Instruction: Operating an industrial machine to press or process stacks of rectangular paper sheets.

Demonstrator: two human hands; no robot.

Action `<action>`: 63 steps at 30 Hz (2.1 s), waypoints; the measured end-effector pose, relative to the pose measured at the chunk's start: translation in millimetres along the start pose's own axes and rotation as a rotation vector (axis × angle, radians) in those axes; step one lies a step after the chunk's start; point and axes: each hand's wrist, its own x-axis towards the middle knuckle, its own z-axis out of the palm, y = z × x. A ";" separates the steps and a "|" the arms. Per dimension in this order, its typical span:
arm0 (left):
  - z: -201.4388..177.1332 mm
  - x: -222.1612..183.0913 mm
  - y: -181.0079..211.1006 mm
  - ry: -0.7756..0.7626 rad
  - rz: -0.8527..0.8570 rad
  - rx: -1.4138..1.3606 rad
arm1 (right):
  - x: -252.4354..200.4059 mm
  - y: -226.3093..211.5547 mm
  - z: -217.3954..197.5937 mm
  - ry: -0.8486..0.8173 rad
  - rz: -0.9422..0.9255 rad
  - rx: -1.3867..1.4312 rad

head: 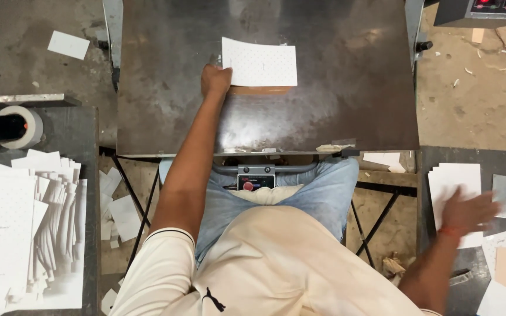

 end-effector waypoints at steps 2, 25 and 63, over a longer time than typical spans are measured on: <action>3.2 1.1 -7.1 0.015 0.122 -0.010 | -41.4 -2.3 24.2 -0.040 0.011 -0.186; -404.0 -214.8 -421.9 1.068 0.206 -0.536 | 30.8 94.8 -6.6 -0.168 -0.294 -0.150; 80.1 -164.1 -136.8 -1.112 0.288 0.576 | 22.9 -111.1 74.4 0.376 -0.551 0.360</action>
